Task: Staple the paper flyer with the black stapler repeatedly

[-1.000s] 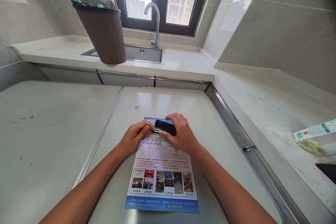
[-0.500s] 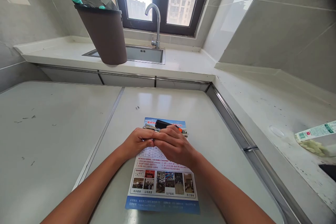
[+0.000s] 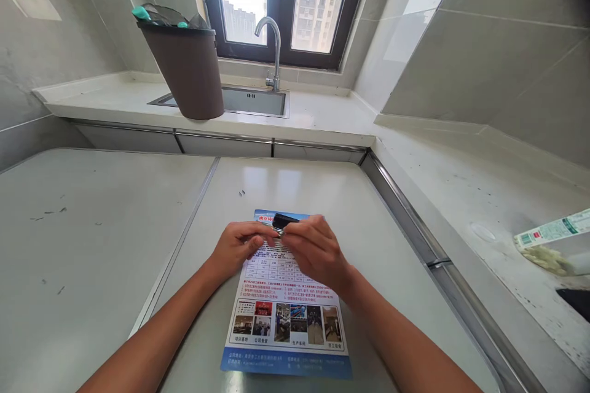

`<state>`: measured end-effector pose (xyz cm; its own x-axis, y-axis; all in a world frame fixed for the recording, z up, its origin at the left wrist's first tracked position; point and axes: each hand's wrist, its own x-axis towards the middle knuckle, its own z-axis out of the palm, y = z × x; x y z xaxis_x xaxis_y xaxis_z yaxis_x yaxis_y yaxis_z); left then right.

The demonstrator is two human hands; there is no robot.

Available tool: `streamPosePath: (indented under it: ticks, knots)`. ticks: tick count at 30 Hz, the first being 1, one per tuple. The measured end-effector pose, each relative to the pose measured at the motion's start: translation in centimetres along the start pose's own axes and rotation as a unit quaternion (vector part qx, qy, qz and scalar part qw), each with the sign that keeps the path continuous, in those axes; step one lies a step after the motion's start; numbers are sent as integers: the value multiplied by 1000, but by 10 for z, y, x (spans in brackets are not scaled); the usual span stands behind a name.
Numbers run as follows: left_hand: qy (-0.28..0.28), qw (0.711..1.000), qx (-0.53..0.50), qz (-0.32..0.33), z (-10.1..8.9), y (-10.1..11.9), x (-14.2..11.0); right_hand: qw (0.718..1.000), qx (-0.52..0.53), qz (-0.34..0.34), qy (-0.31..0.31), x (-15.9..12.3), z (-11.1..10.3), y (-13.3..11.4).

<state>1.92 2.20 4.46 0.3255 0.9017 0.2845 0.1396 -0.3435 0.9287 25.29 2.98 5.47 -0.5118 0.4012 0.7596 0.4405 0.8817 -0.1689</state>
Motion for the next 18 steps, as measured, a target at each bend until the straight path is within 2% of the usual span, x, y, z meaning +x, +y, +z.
streamPosePath:
  ticks: [2, 4, 7, 10, 12, 15, 18]
  knots:
    - [99, 994, 54, -12, -7, -1, 1, 996, -34, 60, 58, 0, -7, 15]
    - [180, 971, 157, -12, -17, -3, 2, 985, -77, 128, 83, -3, -15, 36]
    - [219, 932, 289, -12, -29, -10, 7, 964, -122, 232, 52, -12, -26, 73]
    - [215, 909, 358, -6, -34, -22, 12, 936, -160, 314, 2, -29, -31, 103]
    - [181, 904, 386, -15, -33, -30, 14, 917, -182, 355, -34, -38, -30, 115]
    - [118, 908, 400, -41, -30, -41, 14, 903, -188, 381, -63, -46, -25, 123]
    - [85, 901, 420, -62, -29, -49, 12, 904, -182, 383, -64, -48, -19, 125]
